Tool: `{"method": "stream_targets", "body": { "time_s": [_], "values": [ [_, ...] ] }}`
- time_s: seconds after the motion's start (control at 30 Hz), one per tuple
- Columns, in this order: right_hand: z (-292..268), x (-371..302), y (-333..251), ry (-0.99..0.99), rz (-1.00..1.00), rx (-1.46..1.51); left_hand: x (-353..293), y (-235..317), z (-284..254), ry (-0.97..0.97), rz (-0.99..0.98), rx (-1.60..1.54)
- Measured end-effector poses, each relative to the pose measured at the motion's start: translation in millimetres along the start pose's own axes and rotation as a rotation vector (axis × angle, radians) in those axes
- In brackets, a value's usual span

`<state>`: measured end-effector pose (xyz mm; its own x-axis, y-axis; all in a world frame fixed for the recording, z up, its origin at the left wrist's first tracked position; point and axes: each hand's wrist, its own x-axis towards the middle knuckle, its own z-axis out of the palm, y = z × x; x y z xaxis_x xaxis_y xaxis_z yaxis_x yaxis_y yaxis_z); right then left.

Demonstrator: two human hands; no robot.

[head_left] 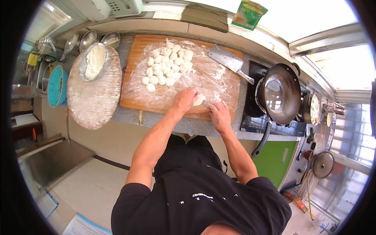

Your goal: The person repeatedly rolls small dough balls into flat circular discs using a wooden rolling pin on a floured wooden board. After flattening each piece, they place it onto a nearby tray. The process is repeated continuously throughout the clip.

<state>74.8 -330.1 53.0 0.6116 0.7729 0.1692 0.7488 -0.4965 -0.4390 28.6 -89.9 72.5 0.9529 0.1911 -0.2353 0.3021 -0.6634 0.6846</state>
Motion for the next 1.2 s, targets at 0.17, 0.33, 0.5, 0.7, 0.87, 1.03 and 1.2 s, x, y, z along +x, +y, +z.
{"method": "stream_targets", "body": {
  "time_s": [0.17,0.33,0.5,0.7,0.87,1.03,1.2],
  "values": [
    [4.3,11.2,3.9,-0.019,0.020,0.001,-29.9,-2.5,-63.3,0.366,-0.074,-0.237],
    [2.5,18.8,-0.6,-0.005,0.027,0.005,-80.0,-62.2,-165.1,0.882,-0.352,-0.312],
    [7.5,17.7,2.2,-0.004,0.054,0.028,-105.0,-117.6,-169.8,1.399,-0.491,0.427],
    [8.6,21.8,-1.6,0.048,0.102,0.019,-52.1,-132.3,-60.1,0.858,-0.515,-0.046],
    [6.9,19.9,7.5,0.161,0.335,0.013,-46.4,-81.2,-28.5,0.592,-0.558,-0.021],
    [6.2,20.1,18.2,0.292,0.448,0.019,-30.1,-20.7,17.4,0.401,-0.483,-0.095],
    [5.4,18.2,28.1,0.357,0.511,0.043,-7.0,18.5,18.1,0.179,-0.404,-0.006]
  ]
}}
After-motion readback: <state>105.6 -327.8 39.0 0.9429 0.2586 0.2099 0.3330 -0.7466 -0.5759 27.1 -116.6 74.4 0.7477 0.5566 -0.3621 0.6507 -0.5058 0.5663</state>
